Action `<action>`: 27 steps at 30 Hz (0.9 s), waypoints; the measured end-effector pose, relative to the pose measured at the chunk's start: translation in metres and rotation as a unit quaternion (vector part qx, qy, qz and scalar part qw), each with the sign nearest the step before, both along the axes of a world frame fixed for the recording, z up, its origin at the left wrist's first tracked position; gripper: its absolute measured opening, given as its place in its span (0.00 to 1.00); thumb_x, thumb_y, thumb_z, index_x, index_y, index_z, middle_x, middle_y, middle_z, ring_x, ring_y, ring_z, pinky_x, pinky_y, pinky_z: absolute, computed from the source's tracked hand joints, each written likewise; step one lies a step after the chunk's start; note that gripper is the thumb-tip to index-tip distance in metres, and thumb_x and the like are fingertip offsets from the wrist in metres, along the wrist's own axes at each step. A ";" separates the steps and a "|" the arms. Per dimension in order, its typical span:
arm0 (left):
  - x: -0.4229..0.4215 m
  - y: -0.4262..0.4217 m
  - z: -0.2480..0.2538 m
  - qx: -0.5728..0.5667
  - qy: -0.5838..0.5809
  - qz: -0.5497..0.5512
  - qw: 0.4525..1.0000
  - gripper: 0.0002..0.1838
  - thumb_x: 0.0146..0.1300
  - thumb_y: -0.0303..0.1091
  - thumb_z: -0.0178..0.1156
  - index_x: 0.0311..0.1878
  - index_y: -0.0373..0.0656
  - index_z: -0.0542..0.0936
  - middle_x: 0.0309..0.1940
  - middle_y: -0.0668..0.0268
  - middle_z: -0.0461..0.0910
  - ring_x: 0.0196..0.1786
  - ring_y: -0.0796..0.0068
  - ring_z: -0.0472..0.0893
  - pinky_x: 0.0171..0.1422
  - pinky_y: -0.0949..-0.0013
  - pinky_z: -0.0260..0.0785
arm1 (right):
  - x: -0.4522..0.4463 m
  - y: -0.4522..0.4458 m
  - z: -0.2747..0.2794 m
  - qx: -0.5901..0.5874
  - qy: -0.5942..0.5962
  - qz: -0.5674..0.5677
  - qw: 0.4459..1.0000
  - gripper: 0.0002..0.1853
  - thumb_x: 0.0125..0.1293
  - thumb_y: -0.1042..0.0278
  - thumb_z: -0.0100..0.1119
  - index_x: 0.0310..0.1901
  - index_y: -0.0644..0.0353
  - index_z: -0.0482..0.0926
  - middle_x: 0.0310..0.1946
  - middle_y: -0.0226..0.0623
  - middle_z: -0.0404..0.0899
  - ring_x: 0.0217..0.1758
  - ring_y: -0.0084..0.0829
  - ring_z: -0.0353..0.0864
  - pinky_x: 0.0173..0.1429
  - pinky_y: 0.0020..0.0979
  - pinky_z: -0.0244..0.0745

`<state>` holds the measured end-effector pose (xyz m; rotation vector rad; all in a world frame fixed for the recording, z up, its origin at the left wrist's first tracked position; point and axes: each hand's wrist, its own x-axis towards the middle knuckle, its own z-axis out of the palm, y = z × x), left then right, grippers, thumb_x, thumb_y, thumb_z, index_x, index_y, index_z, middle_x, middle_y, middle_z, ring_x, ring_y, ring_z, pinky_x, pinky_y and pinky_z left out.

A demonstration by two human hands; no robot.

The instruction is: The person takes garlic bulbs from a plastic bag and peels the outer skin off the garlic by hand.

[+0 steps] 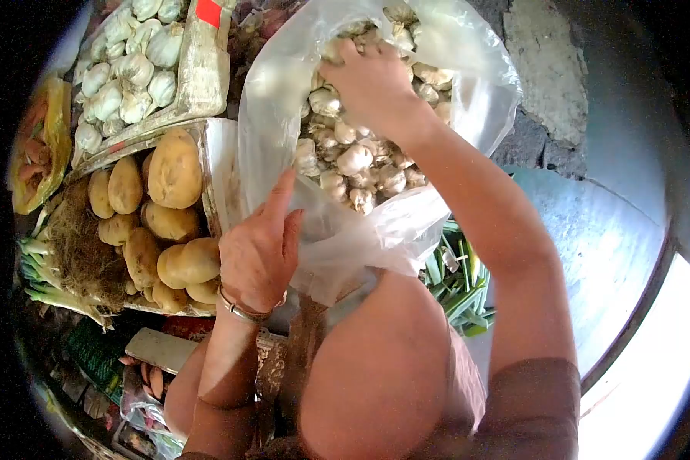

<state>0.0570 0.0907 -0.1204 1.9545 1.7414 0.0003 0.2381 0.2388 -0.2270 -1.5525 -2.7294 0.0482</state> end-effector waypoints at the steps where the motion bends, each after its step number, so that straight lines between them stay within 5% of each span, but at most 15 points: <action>1: 0.000 0.001 0.000 0.000 -0.002 0.001 1.000 0.26 0.67 0.36 0.57 0.68 0.47 0.69 0.41 0.52 0.83 0.36 0.48 0.82 0.35 0.56 0.75 | 0.009 -0.011 0.005 0.000 -0.002 0.001 1.000 0.20 0.61 0.67 0.60 0.57 0.49 0.78 0.56 0.39 0.69 0.55 0.43 0.75 0.63 0.46 0.68; 3: -0.002 0.004 0.001 -0.014 0.021 -0.008 1.000 0.28 0.66 0.37 0.58 0.69 0.47 0.67 0.45 0.51 0.82 0.37 0.49 0.83 0.36 0.56 0.76 | 0.026 -0.037 0.017 -0.180 0.009 -0.044 0.983 0.24 0.58 0.69 0.62 0.59 0.47 0.77 0.57 0.40 0.69 0.56 0.42 0.75 0.63 0.46 0.68; 7: -0.009 0.007 -0.008 0.029 0.029 0.025 0.999 0.32 0.64 0.36 0.60 0.72 0.48 0.64 0.53 0.51 0.79 0.44 0.51 0.83 0.42 0.58 0.77 | 0.048 -0.077 0.014 -0.121 0.039 -0.012 0.992 0.25 0.58 0.69 0.63 0.59 0.46 0.77 0.59 0.41 0.69 0.56 0.43 0.75 0.63 0.46 0.66; 10: -0.013 0.012 -0.005 0.077 -0.011 0.030 0.997 0.34 0.63 0.36 0.61 0.72 0.46 0.63 0.61 0.53 0.74 0.58 0.51 0.77 0.55 0.59 0.75 | 0.055 -0.073 0.041 -0.253 0.050 -0.055 0.965 0.22 0.60 0.64 0.64 0.58 0.47 0.78 0.55 0.37 0.74 0.58 0.40 0.74 0.63 0.44 0.68; 13: -0.011 0.012 0.000 0.069 -0.016 0.012 0.997 0.34 0.62 0.35 0.62 0.72 0.46 0.63 0.61 0.54 0.74 0.56 0.51 0.78 0.54 0.58 0.75 | 0.075 -0.059 0.030 -0.251 0.122 -0.060 0.958 0.21 0.62 0.62 0.63 0.58 0.49 0.78 0.51 0.39 0.79 0.57 0.40 0.77 0.62 0.45 0.69; 17: -0.005 0.007 -0.001 0.053 -0.039 -0.005 0.998 0.34 0.63 0.34 0.62 0.71 0.45 0.64 0.61 0.52 0.74 0.56 0.50 0.78 0.54 0.58 0.75 | 0.084 -0.021 0.006 0.006 0.107 -0.157 0.982 0.21 0.64 0.54 0.61 0.53 0.57 0.80 0.52 0.46 0.80 0.53 0.46 0.80 0.59 0.45 0.73; 21: 0.003 0.005 -0.004 0.018 -0.077 -0.029 0.996 0.31 0.63 0.32 0.60 0.70 0.44 0.65 0.60 0.47 0.74 0.56 0.46 0.78 0.53 0.56 0.75 | 0.084 0.012 -0.012 -0.064 0.142 -0.206 0.966 0.22 0.64 0.51 0.60 0.52 0.58 0.80 0.53 0.50 0.78 0.56 0.47 0.78 0.60 0.43 0.72; 23: 0.004 0.005 -0.007 0.051 -0.076 -0.062 0.994 0.31 0.63 0.36 0.60 0.69 0.44 0.66 0.58 0.43 0.74 0.37 0.50 0.83 0.40 0.57 0.77 | 0.080 0.016 -0.026 -0.010 0.190 -0.197 0.962 0.23 0.64 0.50 0.61 0.53 0.60 0.80 0.53 0.52 0.78 0.56 0.48 0.77 0.60 0.43 0.71; 24: 0.004 0.005 -0.008 0.051 -0.077 -0.062 0.994 0.31 0.63 0.36 0.60 0.69 0.44 0.66 0.58 0.43 0.74 0.37 0.50 0.83 0.40 0.57 0.77 | 0.071 0.014 -0.022 0.004 0.170 -0.216 0.961 0.20 0.64 0.53 0.61 0.49 0.59 0.82 0.51 0.45 0.79 0.54 0.46 0.78 0.62 0.43 0.69; 27: 0.005 0.006 -0.008 0.069 -0.091 -0.059 0.992 0.30 0.62 0.35 0.61 0.67 0.43 0.67 0.58 0.44 0.74 0.39 0.49 0.83 0.42 0.57 0.77 | 0.068 0.012 -0.010 -0.030 0.142 -0.234 0.961 0.22 0.64 0.50 0.61 0.49 0.61 0.82 0.50 0.47 0.80 0.54 0.45 0.78 0.60 0.43 0.71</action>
